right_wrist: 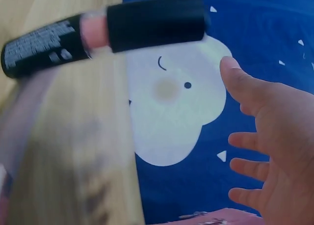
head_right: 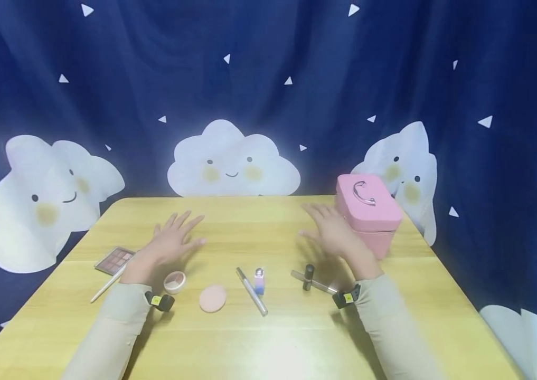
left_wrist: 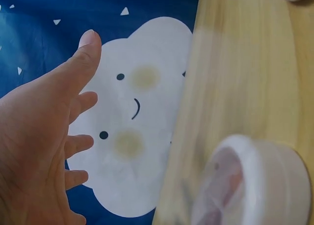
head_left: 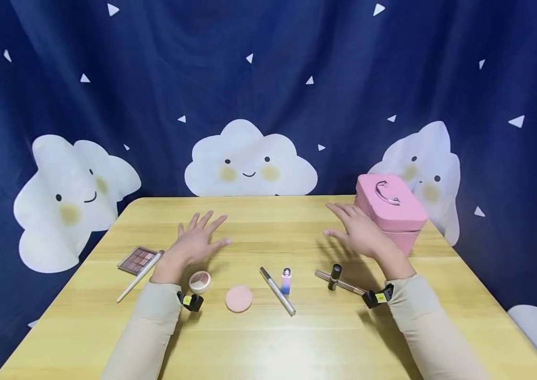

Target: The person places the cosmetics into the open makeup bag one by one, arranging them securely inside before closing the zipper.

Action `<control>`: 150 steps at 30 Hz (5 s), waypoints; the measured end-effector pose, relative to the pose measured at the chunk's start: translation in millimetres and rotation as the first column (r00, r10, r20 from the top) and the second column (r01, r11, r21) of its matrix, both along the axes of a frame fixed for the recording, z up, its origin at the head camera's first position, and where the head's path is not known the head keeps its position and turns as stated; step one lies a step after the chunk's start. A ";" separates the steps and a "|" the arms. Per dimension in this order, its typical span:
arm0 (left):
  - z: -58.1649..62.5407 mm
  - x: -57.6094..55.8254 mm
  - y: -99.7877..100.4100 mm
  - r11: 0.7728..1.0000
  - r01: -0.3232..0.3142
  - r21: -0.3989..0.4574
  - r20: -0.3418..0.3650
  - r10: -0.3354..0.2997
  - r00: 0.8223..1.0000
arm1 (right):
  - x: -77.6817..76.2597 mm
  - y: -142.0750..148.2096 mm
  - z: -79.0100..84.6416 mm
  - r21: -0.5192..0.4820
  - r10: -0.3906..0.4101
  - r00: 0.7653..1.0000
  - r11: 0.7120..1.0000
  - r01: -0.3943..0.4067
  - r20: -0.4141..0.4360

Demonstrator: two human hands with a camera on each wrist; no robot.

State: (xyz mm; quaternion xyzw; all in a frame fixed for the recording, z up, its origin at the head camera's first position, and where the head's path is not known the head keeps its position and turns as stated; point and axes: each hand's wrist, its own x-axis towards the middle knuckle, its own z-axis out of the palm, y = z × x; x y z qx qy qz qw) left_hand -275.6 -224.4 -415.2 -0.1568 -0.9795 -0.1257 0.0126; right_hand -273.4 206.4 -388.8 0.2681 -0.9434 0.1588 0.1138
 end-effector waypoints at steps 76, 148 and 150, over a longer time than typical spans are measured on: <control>85.4 -65.1 143.9 0.894 0.428 -0.134 0.035 -0.427 0.904 | -11.6 74.7 7.6 0.024 -0.040 0.990 0.999 0.043 -0.137; 66.0 -40.5 200.8 0.807 0.526 -0.268 -0.068 -0.560 0.826 | -13.7 5.7 1.6 -0.115 0.193 0.979 0.973 -0.199 -0.062; 63.4 -39.8 196.7 0.814 0.514 -0.272 -0.064 -0.548 0.834 | -14.4 0.9 0.7 -0.151 0.222 0.973 0.962 -0.229 -0.057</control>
